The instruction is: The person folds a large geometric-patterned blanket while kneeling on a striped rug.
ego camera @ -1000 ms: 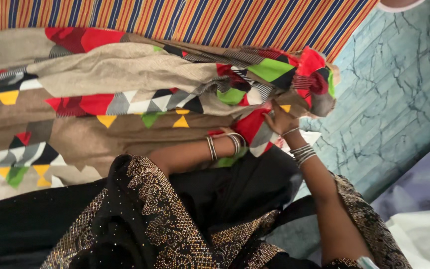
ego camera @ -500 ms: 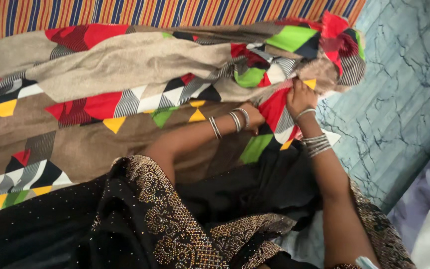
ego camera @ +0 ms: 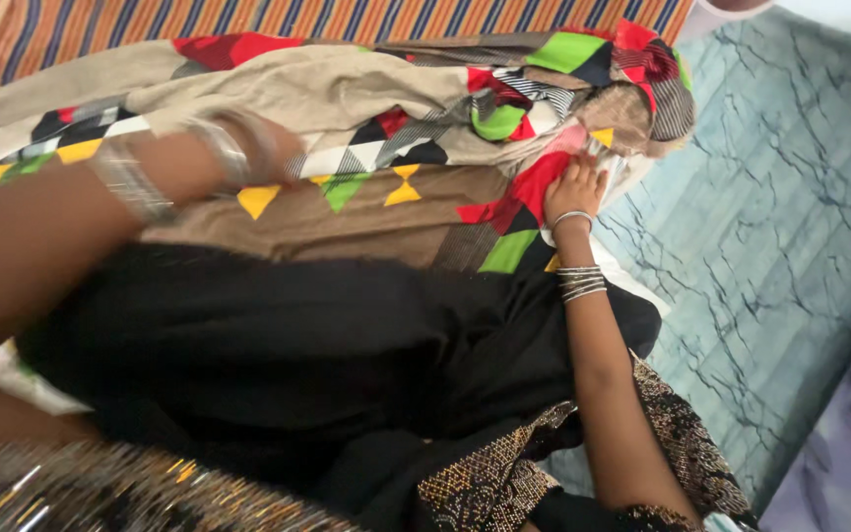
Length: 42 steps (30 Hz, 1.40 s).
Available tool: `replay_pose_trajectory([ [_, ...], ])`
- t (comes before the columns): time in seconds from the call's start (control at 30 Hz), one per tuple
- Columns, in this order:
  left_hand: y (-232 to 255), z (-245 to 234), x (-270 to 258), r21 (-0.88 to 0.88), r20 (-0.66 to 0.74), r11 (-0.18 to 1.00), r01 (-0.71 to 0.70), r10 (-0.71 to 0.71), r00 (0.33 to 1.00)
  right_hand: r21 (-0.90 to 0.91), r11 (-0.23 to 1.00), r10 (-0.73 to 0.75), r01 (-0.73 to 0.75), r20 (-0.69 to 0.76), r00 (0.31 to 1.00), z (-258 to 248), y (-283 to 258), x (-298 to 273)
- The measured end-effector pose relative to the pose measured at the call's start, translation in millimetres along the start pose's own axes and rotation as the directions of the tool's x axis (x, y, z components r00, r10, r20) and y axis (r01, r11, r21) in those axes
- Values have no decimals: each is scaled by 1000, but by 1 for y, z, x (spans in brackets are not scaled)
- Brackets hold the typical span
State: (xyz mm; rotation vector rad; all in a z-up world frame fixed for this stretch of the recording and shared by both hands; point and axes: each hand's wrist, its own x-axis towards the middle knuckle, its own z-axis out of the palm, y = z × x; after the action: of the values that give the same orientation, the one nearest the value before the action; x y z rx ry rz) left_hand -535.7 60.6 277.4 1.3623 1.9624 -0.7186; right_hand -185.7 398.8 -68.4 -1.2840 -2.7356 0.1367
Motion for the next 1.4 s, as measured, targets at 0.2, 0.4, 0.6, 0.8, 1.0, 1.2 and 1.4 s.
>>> replay_pose_trajectory([
  [0.2, -91, 8, -110, 169, -162, 913, 371, -346, 924, 121, 993, 9, 2, -96, 995, -6, -6, -10],
  [0.4, -100, 24, -30, 60, -338, 992, 110, -84, 937, 282, 956, -15, 75, -209, 978, -44, -24, -27],
  [0.6, -53, 51, 142, 80, -594, 962, -262, 257, 762, 376, 873, -139, 309, -417, 898, -80, -87, -11],
  [0.8, -37, 70, 236, 15, -794, 942, -337, 216, 568, 519, 785, -167, 338, -348, 923, -77, -135, 45],
  [1.0, -38, 103, 299, -443, -325, 883, -151, -1, 946, 600, 793, -148, 106, 22, 989, -41, -151, 92],
  [1.2, -17, 189, 298, -397, -340, 667, -631, 531, 776, 319, 926, -288, 204, 242, 927, -17, -151, 44],
  [1.4, -12, 123, 238, -628, -242, 707, -325, 219, 945, 351, 933, -247, 75, 478, 843, -14, -117, 35],
])
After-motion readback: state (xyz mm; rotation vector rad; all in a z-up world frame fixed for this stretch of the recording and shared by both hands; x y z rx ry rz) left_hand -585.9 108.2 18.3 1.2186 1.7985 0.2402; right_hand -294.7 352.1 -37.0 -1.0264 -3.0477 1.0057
